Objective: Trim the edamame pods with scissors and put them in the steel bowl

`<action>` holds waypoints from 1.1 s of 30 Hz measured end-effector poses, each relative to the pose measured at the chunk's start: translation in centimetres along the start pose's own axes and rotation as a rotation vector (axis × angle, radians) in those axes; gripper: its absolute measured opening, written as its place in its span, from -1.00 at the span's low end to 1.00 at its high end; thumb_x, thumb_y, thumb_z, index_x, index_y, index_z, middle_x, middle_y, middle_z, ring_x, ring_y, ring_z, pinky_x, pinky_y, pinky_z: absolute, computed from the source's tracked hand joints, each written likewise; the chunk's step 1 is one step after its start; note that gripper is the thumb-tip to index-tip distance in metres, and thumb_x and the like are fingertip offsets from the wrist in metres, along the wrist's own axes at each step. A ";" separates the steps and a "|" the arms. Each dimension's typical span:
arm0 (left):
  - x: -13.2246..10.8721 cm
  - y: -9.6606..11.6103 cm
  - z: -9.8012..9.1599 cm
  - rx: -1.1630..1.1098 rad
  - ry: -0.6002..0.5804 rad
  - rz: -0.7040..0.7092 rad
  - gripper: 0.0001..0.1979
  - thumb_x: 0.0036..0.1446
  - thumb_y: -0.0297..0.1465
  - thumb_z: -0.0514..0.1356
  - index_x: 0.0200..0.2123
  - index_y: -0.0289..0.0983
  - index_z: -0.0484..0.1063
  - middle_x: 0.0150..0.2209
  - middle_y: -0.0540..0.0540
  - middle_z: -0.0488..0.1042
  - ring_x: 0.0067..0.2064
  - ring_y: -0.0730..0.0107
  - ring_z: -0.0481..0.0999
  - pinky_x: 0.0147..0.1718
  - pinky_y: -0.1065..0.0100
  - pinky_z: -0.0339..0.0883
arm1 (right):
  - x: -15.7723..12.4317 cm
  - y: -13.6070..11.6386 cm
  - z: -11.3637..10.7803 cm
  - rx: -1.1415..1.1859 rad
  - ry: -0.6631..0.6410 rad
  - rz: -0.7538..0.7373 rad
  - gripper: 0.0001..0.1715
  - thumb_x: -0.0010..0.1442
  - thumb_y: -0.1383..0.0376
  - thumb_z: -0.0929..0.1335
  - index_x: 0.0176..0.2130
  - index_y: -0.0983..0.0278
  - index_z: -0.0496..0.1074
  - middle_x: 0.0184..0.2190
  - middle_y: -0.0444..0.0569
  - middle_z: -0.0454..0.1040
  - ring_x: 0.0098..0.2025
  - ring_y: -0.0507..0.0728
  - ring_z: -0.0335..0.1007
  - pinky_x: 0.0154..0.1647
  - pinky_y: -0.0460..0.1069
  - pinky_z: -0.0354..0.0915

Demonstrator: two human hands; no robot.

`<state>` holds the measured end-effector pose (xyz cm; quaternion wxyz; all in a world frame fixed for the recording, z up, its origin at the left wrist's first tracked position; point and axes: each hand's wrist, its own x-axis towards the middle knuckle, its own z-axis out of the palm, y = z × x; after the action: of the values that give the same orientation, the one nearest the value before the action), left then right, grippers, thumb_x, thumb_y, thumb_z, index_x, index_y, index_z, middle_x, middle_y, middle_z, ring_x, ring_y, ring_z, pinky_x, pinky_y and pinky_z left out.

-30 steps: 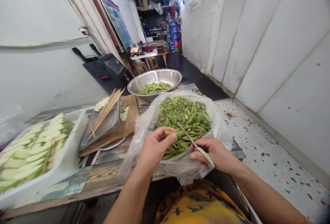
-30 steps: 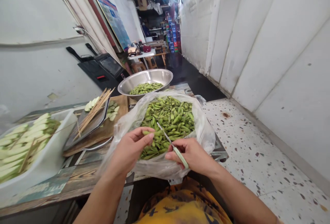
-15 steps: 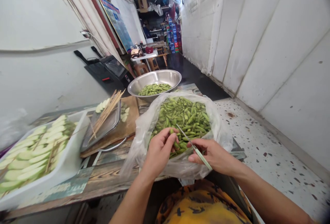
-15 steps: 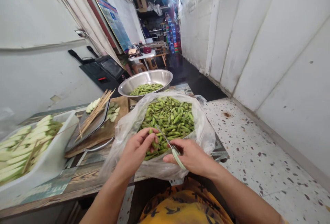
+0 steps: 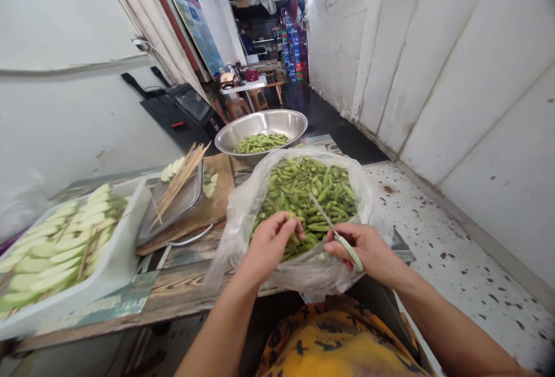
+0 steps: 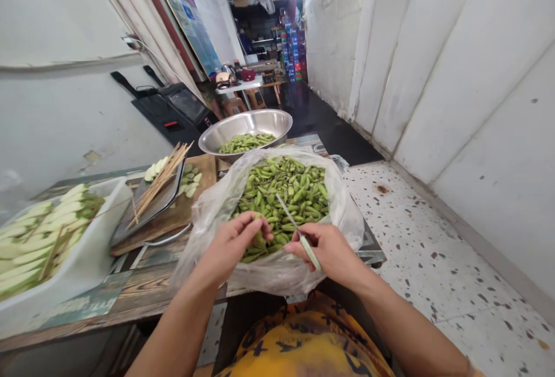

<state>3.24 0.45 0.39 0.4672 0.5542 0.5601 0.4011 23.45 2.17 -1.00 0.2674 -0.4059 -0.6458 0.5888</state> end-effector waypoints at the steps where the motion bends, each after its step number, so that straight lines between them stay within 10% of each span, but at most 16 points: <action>1: 0.5 -0.2 -0.1 -0.057 0.052 -0.023 -0.76 0.14 -0.25 0.03 -0.34 -0.30 0.35 -0.41 -0.05 0.43 -0.39 0.43 0.41 -0.40 0.44 0.23 | -0.1 0.0 -0.4 0.045 0.029 -0.008 -0.58 0.02 0.01 0.41 -0.34 0.32 0.37 -0.65 -0.21 0.24 -0.62 -0.03 0.18 -0.60 -0.13 0.12; 5: 3.1 -0.5 0.7 0.245 0.179 0.077 -0.75 0.04 -0.33 0.13 -0.21 -0.29 0.43 -0.49 0.00 0.41 -0.48 0.45 0.36 -0.42 0.42 0.22 | -0.4 0.1 -1.4 0.171 0.121 -0.033 -0.48 0.06 -0.04 0.37 -0.20 0.33 0.32 -0.54 -0.14 0.31 -0.54 0.00 0.26 -0.62 -0.13 0.13; 13: 5.4 0.4 3.0 0.935 -0.016 0.244 -0.82 0.00 -0.33 0.23 -0.34 -0.32 0.48 -0.29 -0.20 0.47 -0.22 0.19 0.43 -0.24 0.29 0.23 | -0.7 0.8 -1.4 0.216 0.090 0.056 -0.45 0.04 -0.07 0.37 -0.20 0.31 0.29 -0.53 -0.15 0.31 -0.61 -0.04 0.20 -0.74 -0.17 0.07; 24: 5.0 -1.3 2.6 0.719 -0.020 0.338 -0.58 -0.06 -0.58 0.11 -0.07 -0.32 0.42 -0.26 -0.16 0.51 -0.22 0.24 0.44 -0.17 0.30 0.24 | -0.8 1.3 -1.4 0.217 0.050 0.072 -0.48 0.05 -0.06 0.37 -0.21 0.30 0.28 -0.51 -0.14 0.29 -0.53 0.00 0.25 -0.79 -0.20 0.11; 33: 3.1 -0.1 1.4 -0.074 -0.047 -0.100 -0.60 -0.05 -0.27 0.21 -0.15 -0.40 0.47 -0.65 0.13 0.17 -0.63 0.62 0.06 -0.61 0.48 -0.05 | -0.7 0.7 -0.9 -0.055 -0.033 0.027 -0.57 0.11 -0.02 0.34 -0.27 0.30 0.36 -0.57 -0.17 0.28 -0.53 0.01 0.24 -0.64 -0.15 0.15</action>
<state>4.71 3.38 -0.33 0.5198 0.5170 0.5608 0.3848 24.75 2.08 -1.45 0.2376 -0.4121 -0.6604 0.5810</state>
